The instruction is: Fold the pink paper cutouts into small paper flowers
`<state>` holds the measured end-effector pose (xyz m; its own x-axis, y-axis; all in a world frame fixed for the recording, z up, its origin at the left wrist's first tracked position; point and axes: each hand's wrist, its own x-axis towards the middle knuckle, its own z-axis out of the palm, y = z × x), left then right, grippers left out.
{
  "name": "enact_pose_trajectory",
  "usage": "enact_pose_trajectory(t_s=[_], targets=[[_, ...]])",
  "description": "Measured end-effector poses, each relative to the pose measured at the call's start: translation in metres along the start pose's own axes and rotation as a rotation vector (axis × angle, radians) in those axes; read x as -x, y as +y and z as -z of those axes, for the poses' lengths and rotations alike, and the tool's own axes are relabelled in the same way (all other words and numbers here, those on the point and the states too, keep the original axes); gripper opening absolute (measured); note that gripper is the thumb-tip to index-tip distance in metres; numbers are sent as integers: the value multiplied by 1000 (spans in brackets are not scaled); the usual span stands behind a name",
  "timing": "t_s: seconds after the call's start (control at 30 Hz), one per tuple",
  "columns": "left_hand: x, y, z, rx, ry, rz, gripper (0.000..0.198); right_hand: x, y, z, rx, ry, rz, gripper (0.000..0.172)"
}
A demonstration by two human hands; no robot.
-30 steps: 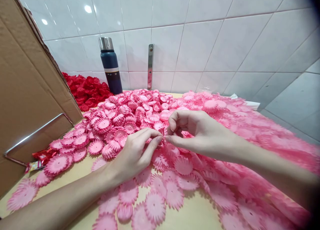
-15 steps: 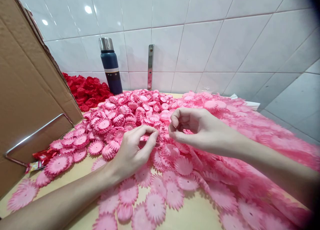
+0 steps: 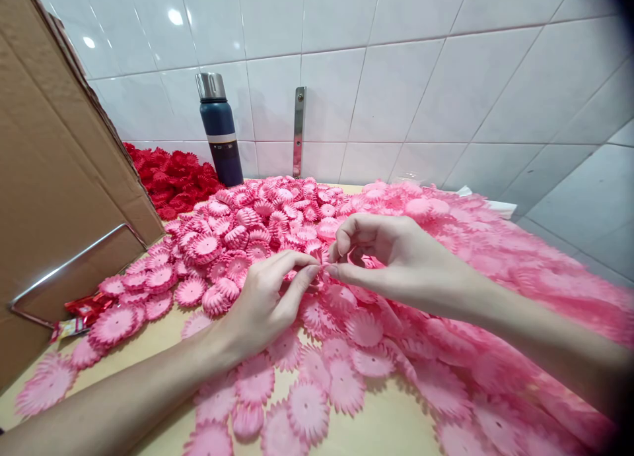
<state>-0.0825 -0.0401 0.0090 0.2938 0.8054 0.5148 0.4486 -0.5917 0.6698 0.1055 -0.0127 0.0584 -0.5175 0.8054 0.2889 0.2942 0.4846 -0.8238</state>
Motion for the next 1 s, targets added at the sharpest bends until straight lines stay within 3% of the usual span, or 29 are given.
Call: enact_pose_trajectory(t_s=[1.0], targets=[[-1,2,1,-54,-26,-46,12,0,-3,1,28,-52,-34,12]])
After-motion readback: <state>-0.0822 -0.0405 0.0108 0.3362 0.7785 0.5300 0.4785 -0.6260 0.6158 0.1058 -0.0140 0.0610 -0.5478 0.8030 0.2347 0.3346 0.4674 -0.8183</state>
